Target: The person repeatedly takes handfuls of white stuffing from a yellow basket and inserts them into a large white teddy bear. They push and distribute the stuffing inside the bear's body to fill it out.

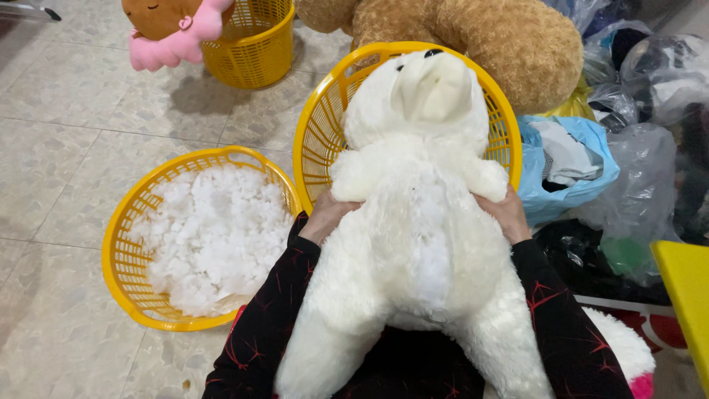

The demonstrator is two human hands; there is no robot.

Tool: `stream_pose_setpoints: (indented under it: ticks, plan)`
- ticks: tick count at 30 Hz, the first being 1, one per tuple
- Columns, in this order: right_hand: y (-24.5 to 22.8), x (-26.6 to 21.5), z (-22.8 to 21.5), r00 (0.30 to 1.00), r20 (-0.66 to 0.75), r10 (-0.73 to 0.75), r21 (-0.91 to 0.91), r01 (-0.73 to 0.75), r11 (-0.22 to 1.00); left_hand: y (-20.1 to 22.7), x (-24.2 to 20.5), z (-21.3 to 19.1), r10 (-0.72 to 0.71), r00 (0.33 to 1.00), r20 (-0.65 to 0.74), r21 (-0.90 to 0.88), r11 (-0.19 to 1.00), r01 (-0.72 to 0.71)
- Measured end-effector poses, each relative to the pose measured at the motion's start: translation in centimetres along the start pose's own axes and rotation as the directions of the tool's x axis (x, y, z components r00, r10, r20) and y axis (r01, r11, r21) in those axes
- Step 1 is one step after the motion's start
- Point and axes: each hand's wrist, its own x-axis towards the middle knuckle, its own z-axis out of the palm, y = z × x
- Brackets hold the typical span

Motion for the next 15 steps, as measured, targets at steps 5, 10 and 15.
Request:
stream_pose_setpoints:
  ticks: [5,10,15]
  plan:
    - [-1.6,-1.4,-0.5,0.987,-0.109,-0.12,-0.11,0.108,0.988,4.6,-3.7,1.8,0.141,0.988,-0.063,0.003,0.99,-0.141]
    - [-2.9,-1.6,-2.4,0.97,0.019,-0.24,0.009,0.24,0.971,11.2,-9.1,2.9,0.262,0.965,-0.004,-0.096,0.96,-0.261]
    - [-5.5,-3.4,-5.6,0.99,0.14,-0.025,0.338,-0.024,0.941,15.7,-12.9,4.0,0.331,0.943,0.038,-0.155,0.934,-0.321]
